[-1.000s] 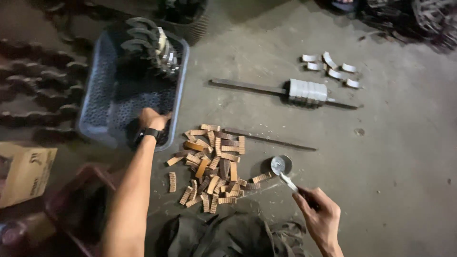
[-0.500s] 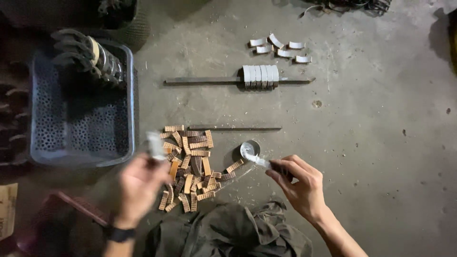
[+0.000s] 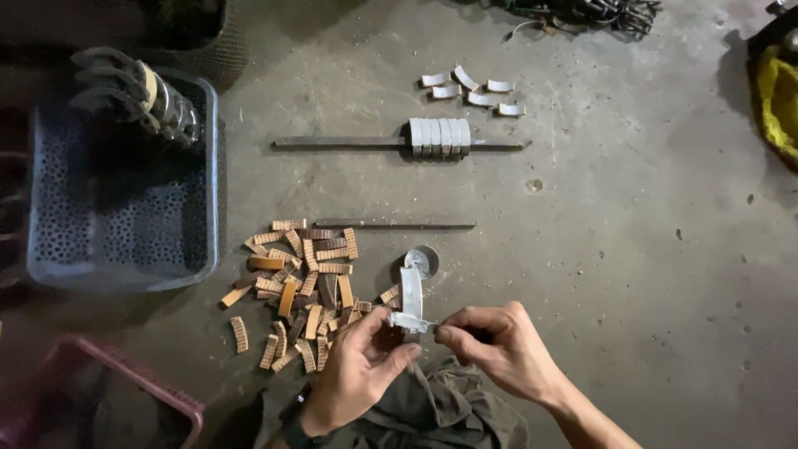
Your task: The person applies a white substance from a small metal container onto small, curved wooden pieces using a metal spatula. They then place the coated pieces onto a metal rod that already holds several similar pieces.
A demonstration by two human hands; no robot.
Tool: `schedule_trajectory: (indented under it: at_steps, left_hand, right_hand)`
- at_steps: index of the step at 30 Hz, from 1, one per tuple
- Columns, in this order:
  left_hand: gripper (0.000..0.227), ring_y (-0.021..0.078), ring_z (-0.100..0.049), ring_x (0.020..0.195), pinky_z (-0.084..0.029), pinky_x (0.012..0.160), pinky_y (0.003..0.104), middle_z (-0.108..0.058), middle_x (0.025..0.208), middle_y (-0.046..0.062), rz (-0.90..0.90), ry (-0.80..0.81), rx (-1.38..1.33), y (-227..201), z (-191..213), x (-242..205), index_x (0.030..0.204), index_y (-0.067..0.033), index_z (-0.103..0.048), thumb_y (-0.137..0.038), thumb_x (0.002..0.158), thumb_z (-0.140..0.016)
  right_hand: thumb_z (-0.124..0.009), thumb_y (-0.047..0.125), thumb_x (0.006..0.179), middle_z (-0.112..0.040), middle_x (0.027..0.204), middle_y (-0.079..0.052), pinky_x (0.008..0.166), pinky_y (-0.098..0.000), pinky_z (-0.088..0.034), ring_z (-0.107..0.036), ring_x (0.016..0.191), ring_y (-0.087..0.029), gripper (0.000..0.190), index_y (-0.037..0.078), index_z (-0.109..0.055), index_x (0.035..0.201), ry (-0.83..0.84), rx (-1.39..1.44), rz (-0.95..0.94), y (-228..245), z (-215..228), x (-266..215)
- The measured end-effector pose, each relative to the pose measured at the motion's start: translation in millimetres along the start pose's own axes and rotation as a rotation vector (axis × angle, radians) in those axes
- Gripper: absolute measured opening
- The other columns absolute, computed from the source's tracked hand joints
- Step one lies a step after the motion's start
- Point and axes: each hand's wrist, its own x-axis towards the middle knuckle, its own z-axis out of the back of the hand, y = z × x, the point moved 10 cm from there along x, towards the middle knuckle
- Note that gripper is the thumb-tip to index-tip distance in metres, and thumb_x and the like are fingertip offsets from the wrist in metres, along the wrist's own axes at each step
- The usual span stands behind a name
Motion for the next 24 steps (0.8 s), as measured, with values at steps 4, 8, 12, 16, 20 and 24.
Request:
schedule_trajectory:
  at_steps: [4,8,12,16,20,24]
  left_hand:
    - [0.033,0.0083,-0.067,0.084,-0.057,0.074,0.025,-0.071,0.099,0.005,0.056,-0.001,-0.127,6,-3,-4,0.121,0.0062,-0.06,-0.01,0.094,-0.072]
    - [0.031,0.0104,-0.066,0.08,-0.057,0.073,0.026,-0.069,0.096,0.007,-0.001,-0.005,-0.235,3,2,-3,0.121,0.0079,-0.06,-0.007,0.097,-0.07]
    - [0.031,0.0091,-0.065,0.082,-0.057,0.073,0.026,-0.068,0.097,0.005,-0.017,0.003,-0.217,-9,3,0,0.122,0.0071,-0.059,-0.007,0.097,-0.07]
    - [0.03,0.0082,-0.067,0.076,-0.057,0.065,0.024,-0.071,0.089,0.004,-0.007,-0.031,-0.02,-6,6,-1,0.117,0.0035,-0.062,-0.011,0.092,-0.073]
    - [0.027,0.0137,-0.066,0.068,-0.054,0.059,0.026,-0.07,0.081,0.007,-0.035,-0.054,0.235,-5,8,-2,0.106,0.001,-0.067,-0.021,0.092,-0.076]
    - [0.03,0.0261,-0.073,0.088,-0.059,0.075,0.036,-0.071,0.097,0.014,-0.293,-0.082,0.374,-35,5,-6,0.105,0.0041,-0.066,-0.022,0.095,-0.076]
  right_hand:
    - [-0.072,0.017,0.089,-0.071,0.058,-0.006,0.048,-0.0289,-0.052,-0.062,0.052,-0.01,0.021,-0.001,-0.084,0.09,-0.062,0.003,-0.078,-13,7,2]
    - [-0.073,0.016,0.088,-0.075,0.063,-0.004,0.047,-0.0281,-0.055,-0.068,0.053,-0.008,0.018,0.001,-0.081,0.093,-0.213,-0.195,0.111,8,26,-10]
    - [-0.075,0.012,0.087,-0.074,0.066,-0.003,0.042,-0.0277,-0.053,-0.068,0.05,-0.008,0.012,0.003,-0.08,0.092,-0.206,-0.331,0.313,38,19,-30]
    - [-0.076,0.012,0.085,-0.068,0.062,-0.006,0.042,-0.0304,-0.049,-0.063,0.045,-0.011,0.011,0.002,-0.078,0.09,-0.203,-0.428,0.362,51,13,-33]
    - [-0.077,0.015,0.084,-0.071,0.062,-0.006,0.038,-0.0322,-0.048,-0.063,0.041,-0.013,0.013,0.003,-0.079,0.087,-0.173,-0.42,0.246,46,13,-24]
    - [-0.076,0.016,0.085,-0.074,0.064,-0.006,0.041,-0.0328,-0.049,-0.063,0.041,-0.014,0.015,0.003,-0.08,0.09,-0.112,-0.435,0.167,40,12,-18]
